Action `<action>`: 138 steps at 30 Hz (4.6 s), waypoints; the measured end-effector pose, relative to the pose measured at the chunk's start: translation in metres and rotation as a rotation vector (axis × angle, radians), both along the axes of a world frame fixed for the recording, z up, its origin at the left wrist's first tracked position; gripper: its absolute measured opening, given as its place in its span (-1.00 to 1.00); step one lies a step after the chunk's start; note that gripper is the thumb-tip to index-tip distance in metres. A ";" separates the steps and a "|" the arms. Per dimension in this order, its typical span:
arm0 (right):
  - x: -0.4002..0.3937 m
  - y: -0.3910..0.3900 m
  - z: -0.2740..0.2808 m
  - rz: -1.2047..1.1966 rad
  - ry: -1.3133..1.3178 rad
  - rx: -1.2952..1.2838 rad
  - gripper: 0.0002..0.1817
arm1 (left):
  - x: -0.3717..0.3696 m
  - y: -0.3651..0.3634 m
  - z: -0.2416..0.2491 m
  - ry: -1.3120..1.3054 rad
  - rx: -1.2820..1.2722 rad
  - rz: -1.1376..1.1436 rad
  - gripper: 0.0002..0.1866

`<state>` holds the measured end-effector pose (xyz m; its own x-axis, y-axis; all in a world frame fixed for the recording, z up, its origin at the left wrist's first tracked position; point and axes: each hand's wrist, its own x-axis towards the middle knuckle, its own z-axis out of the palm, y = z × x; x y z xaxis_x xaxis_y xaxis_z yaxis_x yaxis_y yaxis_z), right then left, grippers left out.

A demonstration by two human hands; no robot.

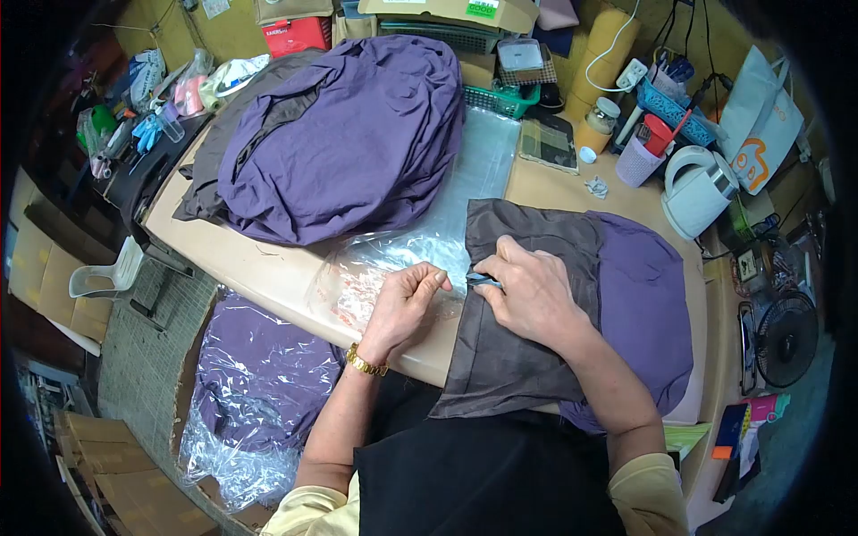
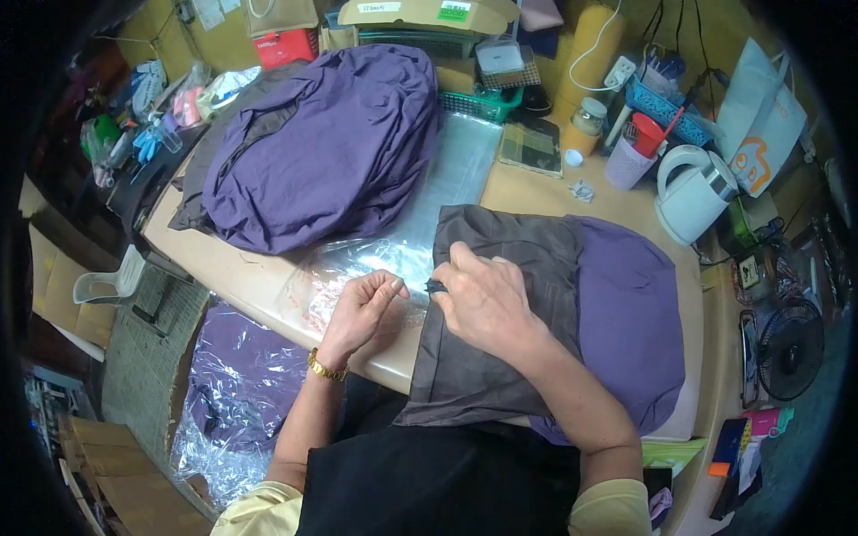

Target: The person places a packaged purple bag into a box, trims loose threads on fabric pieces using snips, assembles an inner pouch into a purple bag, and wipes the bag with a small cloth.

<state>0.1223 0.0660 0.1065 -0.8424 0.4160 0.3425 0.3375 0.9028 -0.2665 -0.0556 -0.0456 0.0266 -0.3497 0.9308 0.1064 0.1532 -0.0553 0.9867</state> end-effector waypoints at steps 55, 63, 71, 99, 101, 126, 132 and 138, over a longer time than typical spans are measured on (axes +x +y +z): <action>0.029 0.216 -0.126 -0.417 0.582 -0.537 -0.72 | 0.056 -0.021 0.006 0.407 -0.231 -0.030 -0.71; 0.048 0.062 -0.033 -0.237 -0.060 -0.251 -0.79 | 0.069 0.025 -0.014 0.436 -0.072 -0.012 -0.46; 0.052 0.047 -0.118 -0.357 0.215 -0.189 -0.71 | 0.074 0.005 -0.006 0.181 -0.317 -0.345 -0.38; 0.063 -0.028 -0.090 -0.076 0.611 -0.258 -0.82 | 0.096 -0.005 -0.019 -0.806 -0.116 -0.029 -0.83; 0.063 -0.029 -0.093 -0.062 0.603 -0.265 -0.80 | 0.095 -0.005 -0.022 -0.850 -0.119 0.003 -0.84; 0.055 -0.056 -0.026 -0.115 0.261 0.086 -0.74 | 0.082 -0.018 -0.019 -1.203 0.054 -0.116 -0.83; 0.051 -0.059 -0.023 -0.143 0.244 0.095 -0.76 | 0.084 -0.021 -0.024 -1.108 0.072 -0.116 -0.84; 0.052 -0.051 -0.027 -0.212 0.232 -0.065 -0.76 | 0.086 -0.029 -0.006 -0.885 0.045 -0.076 -0.82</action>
